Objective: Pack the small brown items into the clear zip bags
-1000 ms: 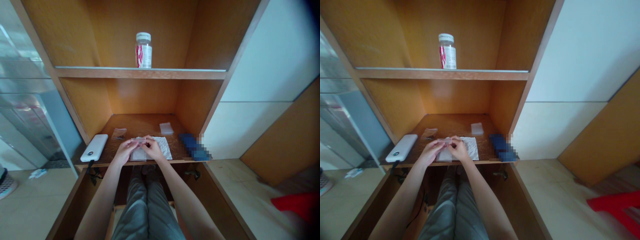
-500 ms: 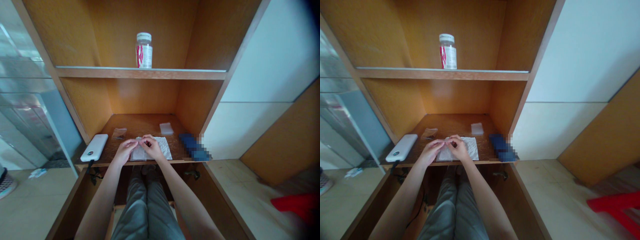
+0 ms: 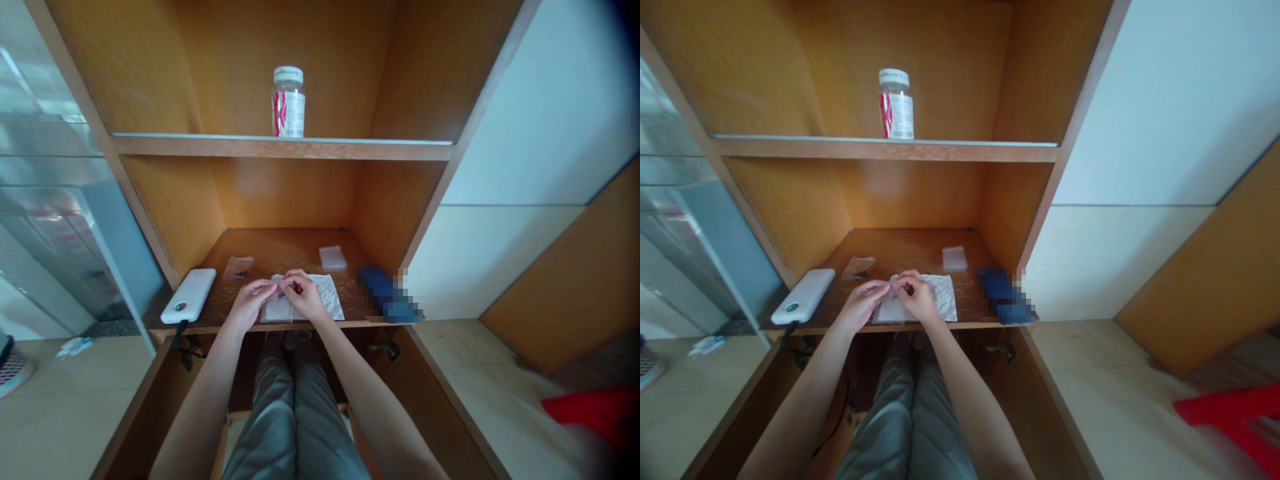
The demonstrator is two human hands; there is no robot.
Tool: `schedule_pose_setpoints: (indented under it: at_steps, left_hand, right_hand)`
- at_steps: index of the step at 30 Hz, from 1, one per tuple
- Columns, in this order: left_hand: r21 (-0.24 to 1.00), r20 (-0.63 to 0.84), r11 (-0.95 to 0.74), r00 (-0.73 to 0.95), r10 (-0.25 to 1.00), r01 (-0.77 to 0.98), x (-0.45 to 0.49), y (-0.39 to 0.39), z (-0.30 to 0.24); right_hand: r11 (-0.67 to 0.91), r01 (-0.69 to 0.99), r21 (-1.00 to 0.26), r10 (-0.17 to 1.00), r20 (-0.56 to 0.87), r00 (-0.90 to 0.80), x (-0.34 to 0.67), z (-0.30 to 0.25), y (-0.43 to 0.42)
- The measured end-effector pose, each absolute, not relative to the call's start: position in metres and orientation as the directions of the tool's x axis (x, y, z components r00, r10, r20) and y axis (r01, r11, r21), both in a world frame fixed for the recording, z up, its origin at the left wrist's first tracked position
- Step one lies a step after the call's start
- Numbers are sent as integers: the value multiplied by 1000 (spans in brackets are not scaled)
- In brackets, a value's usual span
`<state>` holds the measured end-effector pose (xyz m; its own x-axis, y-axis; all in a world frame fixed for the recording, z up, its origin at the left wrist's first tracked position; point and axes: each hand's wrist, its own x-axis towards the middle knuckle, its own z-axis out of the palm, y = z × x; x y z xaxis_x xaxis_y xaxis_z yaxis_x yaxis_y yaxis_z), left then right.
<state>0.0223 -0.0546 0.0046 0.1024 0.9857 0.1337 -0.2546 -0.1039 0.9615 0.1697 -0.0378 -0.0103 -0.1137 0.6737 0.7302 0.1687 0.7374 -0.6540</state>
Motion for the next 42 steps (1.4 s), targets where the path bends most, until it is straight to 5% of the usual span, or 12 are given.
schedule_pose_setpoints:
  at_steps: [19,42]
  left_hand:
    - [888,127,-79,77,989,-453,18,-52,3]
    - [904,130,-67,123,984,-421,17,-50,2]
  right_hand:
    - [674,171,-719,731,682,-13,171,-12,-36]
    - [674,192,-714,724,690,25,170,-11,-36]
